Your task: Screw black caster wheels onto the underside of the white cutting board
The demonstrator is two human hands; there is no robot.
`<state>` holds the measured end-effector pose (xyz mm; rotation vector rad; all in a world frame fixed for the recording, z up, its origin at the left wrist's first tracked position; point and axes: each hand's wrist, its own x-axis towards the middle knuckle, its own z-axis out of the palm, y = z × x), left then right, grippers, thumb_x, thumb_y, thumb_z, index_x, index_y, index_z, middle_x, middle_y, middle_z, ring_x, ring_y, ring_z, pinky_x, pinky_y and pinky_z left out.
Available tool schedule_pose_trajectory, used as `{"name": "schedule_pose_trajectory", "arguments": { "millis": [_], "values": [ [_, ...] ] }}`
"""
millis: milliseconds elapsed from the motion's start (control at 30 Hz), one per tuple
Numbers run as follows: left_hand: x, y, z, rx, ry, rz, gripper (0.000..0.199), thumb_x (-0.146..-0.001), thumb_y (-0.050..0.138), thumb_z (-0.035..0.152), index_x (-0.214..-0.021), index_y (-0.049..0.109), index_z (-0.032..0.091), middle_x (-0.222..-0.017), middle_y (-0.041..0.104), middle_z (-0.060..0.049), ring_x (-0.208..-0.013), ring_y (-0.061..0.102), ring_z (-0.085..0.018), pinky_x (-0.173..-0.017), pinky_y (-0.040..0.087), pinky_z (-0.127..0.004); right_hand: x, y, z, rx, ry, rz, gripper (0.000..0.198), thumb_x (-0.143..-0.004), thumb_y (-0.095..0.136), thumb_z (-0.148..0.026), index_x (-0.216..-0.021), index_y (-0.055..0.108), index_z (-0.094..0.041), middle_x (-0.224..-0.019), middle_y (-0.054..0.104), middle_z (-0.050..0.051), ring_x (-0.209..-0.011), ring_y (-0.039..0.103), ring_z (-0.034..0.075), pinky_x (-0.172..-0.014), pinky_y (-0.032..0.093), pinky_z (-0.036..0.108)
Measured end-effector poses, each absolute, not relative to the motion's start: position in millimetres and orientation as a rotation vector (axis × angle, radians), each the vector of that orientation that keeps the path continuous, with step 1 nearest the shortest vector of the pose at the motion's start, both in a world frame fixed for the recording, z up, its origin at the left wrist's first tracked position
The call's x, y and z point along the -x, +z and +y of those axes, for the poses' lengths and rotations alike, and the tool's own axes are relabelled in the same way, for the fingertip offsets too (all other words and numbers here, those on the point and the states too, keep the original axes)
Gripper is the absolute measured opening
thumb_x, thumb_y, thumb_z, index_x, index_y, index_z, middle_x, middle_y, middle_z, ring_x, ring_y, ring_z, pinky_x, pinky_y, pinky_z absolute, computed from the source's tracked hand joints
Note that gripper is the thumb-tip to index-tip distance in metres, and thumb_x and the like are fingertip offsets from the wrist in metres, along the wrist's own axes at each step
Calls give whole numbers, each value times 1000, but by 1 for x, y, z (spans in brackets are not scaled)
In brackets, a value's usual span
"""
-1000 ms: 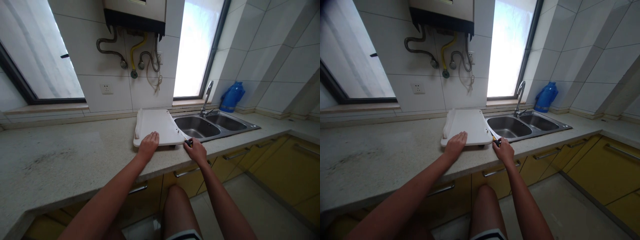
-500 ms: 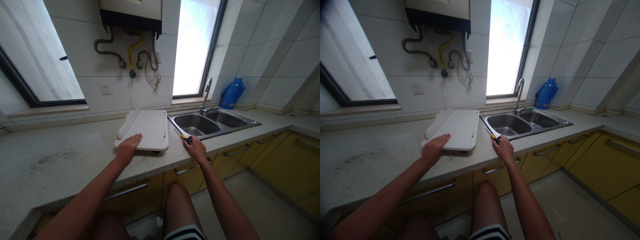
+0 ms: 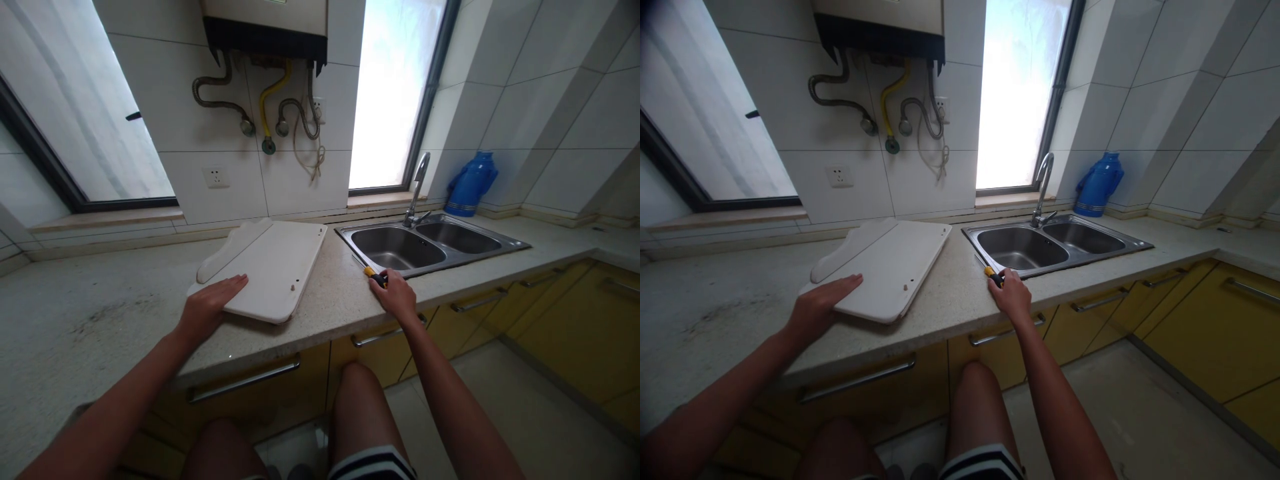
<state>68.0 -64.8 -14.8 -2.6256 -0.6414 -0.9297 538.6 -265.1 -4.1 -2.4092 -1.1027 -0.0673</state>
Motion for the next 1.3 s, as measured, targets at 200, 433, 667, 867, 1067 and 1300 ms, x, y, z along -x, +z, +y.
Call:
{"name": "schedule_pose_trajectory", "arguments": {
  "millis": [200, 433, 667, 867, 1067, 1300],
  "values": [
    [-18, -12, -68, 2640, -979, -687, 49, -108, 53, 25, -153, 72, 26, -154, 74, -2, -134, 78, -30, -115, 66, -48, -538, -3, -266, 2419, -66, -1101, 43, -108, 71, -50, -138, 69, -19, -137, 72, 11, -118, 73, 24, -103, 66, 47],
    [12, -14, -74, 2570, -1042, -857, 46, -107, 51, 27, -147, 73, 33, -152, 74, 7, -130, 80, -28, -109, 68, -51, -537, -4, -266, 2419, -76, -1104, 43, -108, 71, -50, -137, 70, -18, -136, 72, 11, -118, 73, 24, -104, 65, 48],
    [-4, -13, -76, 2516, -994, -850, 50, -103, 52, 20, -146, 77, 23, -148, 77, -4, -130, 80, -30, -107, 69, -47, -537, -4, -264, 2428, -70, -1084, 44, -108, 70, -51, -138, 69, -19, -137, 72, 11, -119, 73, 24, -104, 65, 48],
    [-48, -21, -76, 2485, -964, -872, 55, -99, 53, 15, -149, 77, 18, -149, 76, -11, -134, 78, -32, -112, 65, -46, -537, -4, -264, 2424, -69, -1083, 44, -108, 71, -51, -138, 69, -19, -138, 72, 11, -119, 73, 24, -104, 65, 48],
    [-108, -21, -83, 2507, -895, -1085, 74, -85, 54, -1, -155, 73, 18, -156, 72, -11, -143, 73, -30, -122, 59, -45, -536, -3, -265, 2425, -73, -1085, 43, -108, 70, -51, -137, 70, -18, -135, 72, 11, -118, 73, 24, -103, 65, 47],
    [-153, -7, -102, 2519, -774, -1221, 80, -82, 50, -9, -157, 69, 11, -161, 67, -16, -149, 68, -31, -127, 54, -46, -538, -6, -265, 2416, -70, -1088, 44, -108, 70, -51, -137, 69, -19, -136, 72, 11, -118, 73, 24, -103, 65, 48]
  ]
}}
